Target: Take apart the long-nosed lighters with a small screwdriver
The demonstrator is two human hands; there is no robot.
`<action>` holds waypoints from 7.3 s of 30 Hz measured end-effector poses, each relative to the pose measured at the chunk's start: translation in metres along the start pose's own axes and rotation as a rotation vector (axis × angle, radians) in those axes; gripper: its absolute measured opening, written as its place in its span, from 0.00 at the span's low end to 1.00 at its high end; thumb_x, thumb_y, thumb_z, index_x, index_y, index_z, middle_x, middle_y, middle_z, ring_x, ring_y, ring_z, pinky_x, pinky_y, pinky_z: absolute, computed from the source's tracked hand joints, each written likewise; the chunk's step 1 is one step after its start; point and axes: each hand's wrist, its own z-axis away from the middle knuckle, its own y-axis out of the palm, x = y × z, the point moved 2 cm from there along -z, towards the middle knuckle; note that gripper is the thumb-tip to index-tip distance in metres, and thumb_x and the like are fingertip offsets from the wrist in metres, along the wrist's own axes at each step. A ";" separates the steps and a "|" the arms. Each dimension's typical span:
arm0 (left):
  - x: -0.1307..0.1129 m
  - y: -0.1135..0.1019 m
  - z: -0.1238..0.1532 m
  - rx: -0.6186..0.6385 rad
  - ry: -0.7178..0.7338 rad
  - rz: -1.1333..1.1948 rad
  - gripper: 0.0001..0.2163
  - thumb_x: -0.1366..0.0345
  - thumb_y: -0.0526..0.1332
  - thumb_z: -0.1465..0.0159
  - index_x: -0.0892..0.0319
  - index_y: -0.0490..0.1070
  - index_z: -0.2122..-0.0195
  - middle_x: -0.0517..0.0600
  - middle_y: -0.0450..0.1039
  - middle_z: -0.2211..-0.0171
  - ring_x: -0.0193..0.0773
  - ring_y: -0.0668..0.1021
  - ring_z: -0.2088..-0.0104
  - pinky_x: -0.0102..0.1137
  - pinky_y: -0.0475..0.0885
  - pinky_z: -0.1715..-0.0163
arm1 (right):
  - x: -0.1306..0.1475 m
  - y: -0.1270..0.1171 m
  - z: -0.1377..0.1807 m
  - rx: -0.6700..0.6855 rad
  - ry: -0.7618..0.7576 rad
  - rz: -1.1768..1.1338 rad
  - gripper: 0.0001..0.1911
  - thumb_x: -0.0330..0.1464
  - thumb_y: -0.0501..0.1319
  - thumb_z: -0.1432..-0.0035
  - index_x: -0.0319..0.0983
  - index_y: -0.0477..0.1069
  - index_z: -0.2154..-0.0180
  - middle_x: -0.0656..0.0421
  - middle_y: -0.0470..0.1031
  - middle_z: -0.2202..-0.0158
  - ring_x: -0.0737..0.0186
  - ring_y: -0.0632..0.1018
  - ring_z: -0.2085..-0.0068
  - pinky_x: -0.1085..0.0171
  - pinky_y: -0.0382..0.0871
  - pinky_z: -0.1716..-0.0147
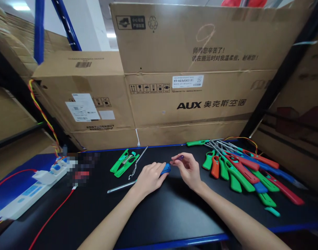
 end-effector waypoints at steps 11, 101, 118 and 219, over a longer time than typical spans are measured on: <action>-0.003 -0.006 0.000 0.067 -0.029 0.002 0.14 0.58 0.55 0.27 0.58 0.71 0.47 0.52 0.79 0.56 0.43 0.79 0.57 0.35 0.74 0.59 | 0.003 0.002 0.003 -0.007 -0.080 0.105 0.10 0.37 0.64 0.33 0.42 0.69 0.53 0.54 0.80 0.59 0.60 0.84 0.62 0.60 0.82 0.62; -0.004 0.021 -0.001 0.106 -0.033 0.144 0.17 0.53 0.59 0.30 0.54 0.76 0.45 0.51 0.74 0.60 0.41 0.76 0.59 0.38 0.72 0.54 | 0.019 0.000 -0.014 0.115 0.041 0.157 0.14 0.39 0.57 0.29 0.43 0.79 0.51 0.53 0.76 0.56 0.60 0.77 0.59 0.60 0.75 0.60; -0.004 0.019 0.000 0.121 -0.039 0.155 0.17 0.53 0.59 0.30 0.53 0.76 0.45 0.52 0.74 0.60 0.42 0.76 0.59 0.38 0.72 0.54 | 0.014 0.000 -0.015 0.064 0.126 0.096 0.16 0.43 0.57 0.29 0.43 0.77 0.50 0.53 0.78 0.55 0.59 0.79 0.56 0.59 0.76 0.56; -0.007 0.012 0.002 0.125 -0.047 0.209 0.14 0.53 0.60 0.31 0.52 0.78 0.50 0.50 0.74 0.62 0.40 0.75 0.60 0.37 0.71 0.56 | -0.008 -0.015 -0.005 0.783 0.074 0.796 0.08 0.33 0.60 0.31 0.39 0.78 0.58 0.57 0.77 0.63 0.64 0.77 0.63 0.67 0.67 0.61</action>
